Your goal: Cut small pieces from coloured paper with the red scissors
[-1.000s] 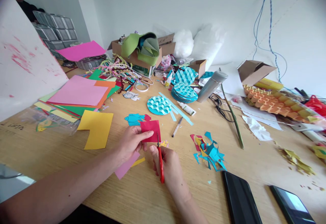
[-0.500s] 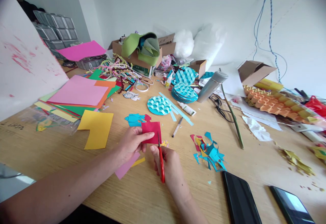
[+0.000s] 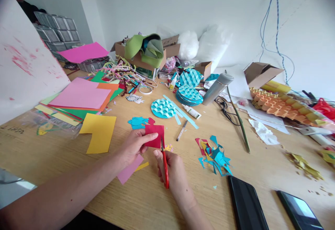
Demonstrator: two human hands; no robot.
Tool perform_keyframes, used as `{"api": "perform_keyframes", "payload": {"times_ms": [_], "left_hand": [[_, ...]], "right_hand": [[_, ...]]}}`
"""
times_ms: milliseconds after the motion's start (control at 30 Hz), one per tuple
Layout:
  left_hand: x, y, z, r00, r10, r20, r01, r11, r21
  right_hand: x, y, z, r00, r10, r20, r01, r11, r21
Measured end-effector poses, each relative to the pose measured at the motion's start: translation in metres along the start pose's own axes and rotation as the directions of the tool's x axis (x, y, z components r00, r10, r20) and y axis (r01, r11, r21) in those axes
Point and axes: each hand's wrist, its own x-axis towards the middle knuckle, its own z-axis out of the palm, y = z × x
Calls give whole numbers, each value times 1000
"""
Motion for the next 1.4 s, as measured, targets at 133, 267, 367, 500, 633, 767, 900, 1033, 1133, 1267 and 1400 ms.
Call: {"api": "perform_keyframes", "payload": {"times_ms": [133,267,367,500,633,767,900,1033,1133,1267,1400], "left_hand": [[1,-2,0,1000,-16,-13,16,1000,15],[1,-4,1,1000,-23,-17,23,1000,14],[1,-5,1,1000,-8,-21,8,999,34],[1,-5,1,1000,-13,-14,14,997,74],[-1,-2,4,999,-28,-17,29,998,52],[-2,-1,5,999,-36,-26,37,999,38],[-3,0,5,999,-32,-17,33,999,26],[-4,2,6,1000,-29,-11,29,999,31],[-4,2,6,1000,-31,-2,31,999,28],[-3,-2,4,999,-42,1,42,999,26],[-1,-1,2,999,-49,14,48,998,43]], "right_hand": [[-1,0,-1,1000,-1,13,1,1000,-5],[0,1,-1,1000,-12,21,12,1000,-19],[0,2,-1,999,-31,18,31,999,-21],[0,3,-1,999,-45,16,46,999,-13],[1,3,-1,999,-41,10,41,999,0],[1,3,-1,999,-37,13,36,999,14],[0,3,0,999,-33,3,32,999,25],[0,4,0,1000,-31,1,30,999,38],[1,5,1,1000,-27,-5,27,999,36],[0,3,1,1000,-27,-4,27,999,45],[0,2,1,1000,-13,-19,14,999,46]]}}
